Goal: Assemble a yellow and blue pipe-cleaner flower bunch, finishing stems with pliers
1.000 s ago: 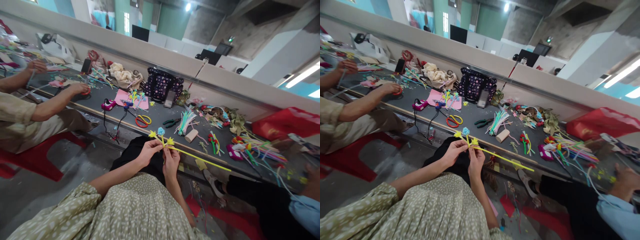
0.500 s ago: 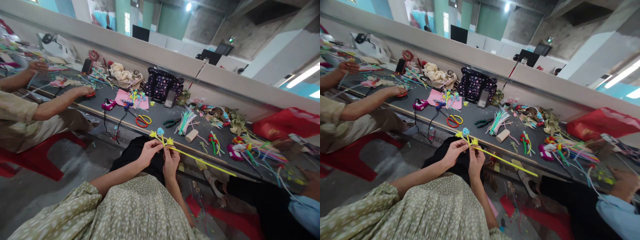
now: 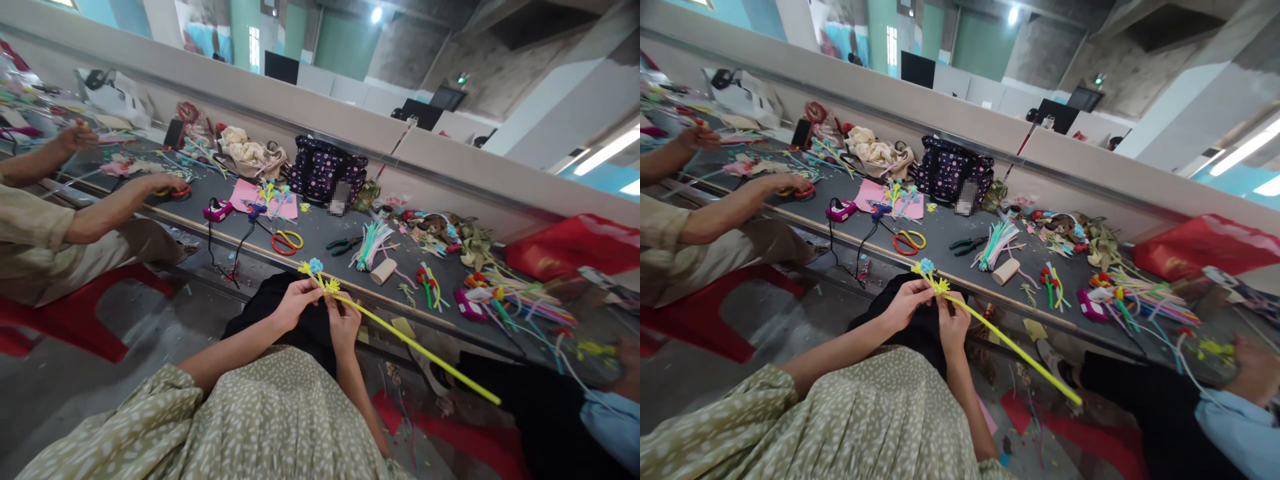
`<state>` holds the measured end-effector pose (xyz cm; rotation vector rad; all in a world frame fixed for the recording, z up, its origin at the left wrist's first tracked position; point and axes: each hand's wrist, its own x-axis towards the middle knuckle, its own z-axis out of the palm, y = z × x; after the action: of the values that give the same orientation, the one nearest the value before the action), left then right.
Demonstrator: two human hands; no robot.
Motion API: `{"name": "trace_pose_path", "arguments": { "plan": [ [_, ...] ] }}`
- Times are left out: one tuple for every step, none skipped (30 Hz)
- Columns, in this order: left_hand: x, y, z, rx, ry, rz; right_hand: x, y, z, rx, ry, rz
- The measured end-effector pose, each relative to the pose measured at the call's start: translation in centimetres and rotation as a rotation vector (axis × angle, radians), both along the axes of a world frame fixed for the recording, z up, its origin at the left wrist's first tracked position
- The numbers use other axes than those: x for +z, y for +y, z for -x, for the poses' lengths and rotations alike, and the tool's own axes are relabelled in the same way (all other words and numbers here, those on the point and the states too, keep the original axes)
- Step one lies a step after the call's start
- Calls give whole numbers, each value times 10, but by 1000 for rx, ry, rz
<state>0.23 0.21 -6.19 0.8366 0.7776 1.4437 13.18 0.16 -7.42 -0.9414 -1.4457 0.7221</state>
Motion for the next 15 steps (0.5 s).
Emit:
{"name": "trace_pose_path", "arguments": {
  "plan": [
    [-1,1,1,-21,-7,5,1,0,-2,13,3,38],
    [-2,1,1,-39,-14,9,1,1,-3,28,17,90],
    [-2,1,2,-52,-20,11,1,1,-4,46,47,152],
    [-2,1,2,-65,-26,12,1,2,-5,70,91,215],
    [-2,1,2,-84,-36,12,1,2,-5,100,144,275],
    [-1,0,2,-113,-49,9,0,2,-5,137,199,329],
    [0,-1,3,-152,-64,5,0,2,-5,178,251,374],
    [1,-1,3,-193,-79,0,0,2,-5,218,296,410],
    [2,-2,3,-227,-90,-6,1,1,-5,254,335,440],
    [3,-3,4,-246,-94,-14,1,1,-4,285,372,471],
    [3,-3,4,-249,-91,-20,3,0,-4,310,409,501],
    [3,-3,5,-244,-83,-24,4,-1,-3,328,444,527],
    [3,-3,6,-238,-76,-24,5,-2,-2,337,476,549],
    [2,-2,6,-233,-72,-19,6,-3,-1,335,500,563],
    [1,-1,6,-231,-72,-8,7,-3,1,325,515,565]
  ]
}}
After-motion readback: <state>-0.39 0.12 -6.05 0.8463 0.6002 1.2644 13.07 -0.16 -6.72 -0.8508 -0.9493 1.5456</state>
